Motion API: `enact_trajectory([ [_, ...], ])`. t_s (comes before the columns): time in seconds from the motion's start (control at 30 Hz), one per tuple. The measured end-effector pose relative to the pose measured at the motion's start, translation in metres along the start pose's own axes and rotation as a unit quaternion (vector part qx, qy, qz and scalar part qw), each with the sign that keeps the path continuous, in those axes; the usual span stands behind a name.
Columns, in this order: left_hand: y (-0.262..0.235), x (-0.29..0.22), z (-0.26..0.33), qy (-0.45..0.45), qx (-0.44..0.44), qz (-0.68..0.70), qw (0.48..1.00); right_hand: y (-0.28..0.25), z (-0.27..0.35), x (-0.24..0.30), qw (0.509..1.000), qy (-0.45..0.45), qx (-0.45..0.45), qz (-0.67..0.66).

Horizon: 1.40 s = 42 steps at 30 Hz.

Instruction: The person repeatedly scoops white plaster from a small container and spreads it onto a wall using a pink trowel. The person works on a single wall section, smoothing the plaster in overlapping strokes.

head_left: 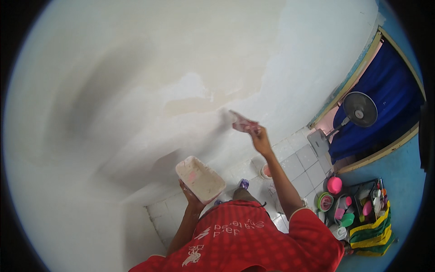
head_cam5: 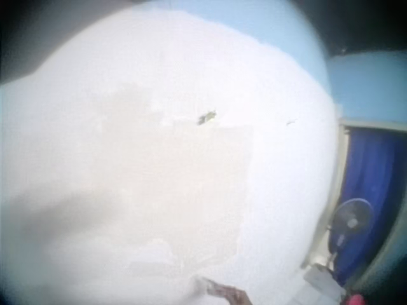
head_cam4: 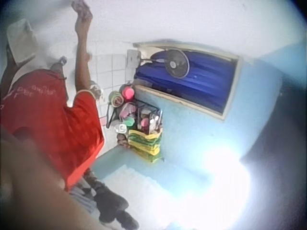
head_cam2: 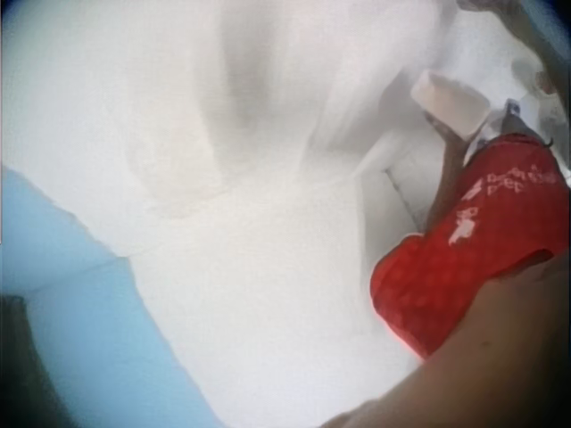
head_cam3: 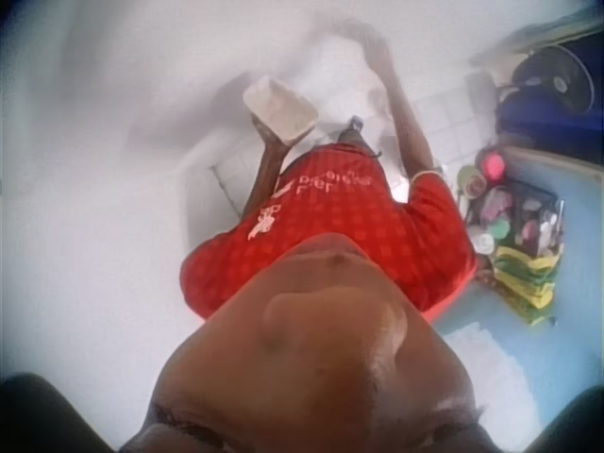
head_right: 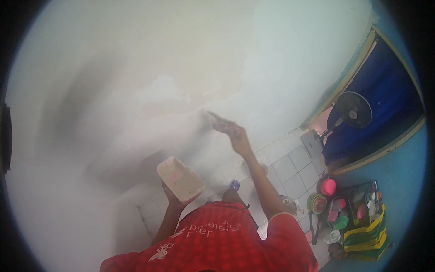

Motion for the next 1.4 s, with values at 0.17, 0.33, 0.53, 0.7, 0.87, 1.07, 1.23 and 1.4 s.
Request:
enact_trajectory([
  [0.17, -0.007, 0.005, 0.006, -0.003, 0.016, -0.032, 0.999, -0.069, -0.007, 0.005, 0.988, 0.036, -0.149, 0.02],
  [0.33, -0.015, 0.005, 0.006, -0.02, -0.006, -0.003, 1.0, -0.056, -0.052, 0.02, 0.939, -0.08, -0.261, 0.207],
  [0.53, -0.015, 0.004, 0.0, -0.04, -0.014, -0.005, 0.999, 0.057, -0.06, -0.066, 0.931, -0.097, -0.223, 0.273],
  [0.7, -0.003, 0.007, -0.002, -0.012, 0.022, -0.074, 0.997, 0.077, 0.002, -0.071, 0.976, -0.048, -0.082, 0.194],
  [0.87, -0.007, 0.014, -0.012, -0.017, 0.0, 0.007, 1.0, 0.004, 0.016, -0.051, 0.965, -0.045, -0.15, 0.213],
  [1.07, 0.002, 0.013, -0.006, -0.02, -0.009, -0.001, 1.0, -0.082, -0.067, -0.002, 0.921, 0.047, -0.363, 0.135],
  [1.23, -0.032, 0.018, -0.008, -0.026, -0.008, -0.019, 0.999, 0.027, -0.06, 0.024, 0.94, -0.046, -0.274, 0.197],
  [1.4, 0.007, 0.012, -0.007, -0.001, -0.006, -0.09, 0.996, 0.061, 0.013, -0.013, 0.991, 0.08, 0.05, 0.092],
])
Point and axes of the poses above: each hand's wrist, its own z-axis away from the middle knuckle, its own y-axis out of the palm, x = y × z, the point moved 1 cm from there along -z, towards the middle knuckle, and after that the axes turned 15 degrees about x, right-handed, at the moved point
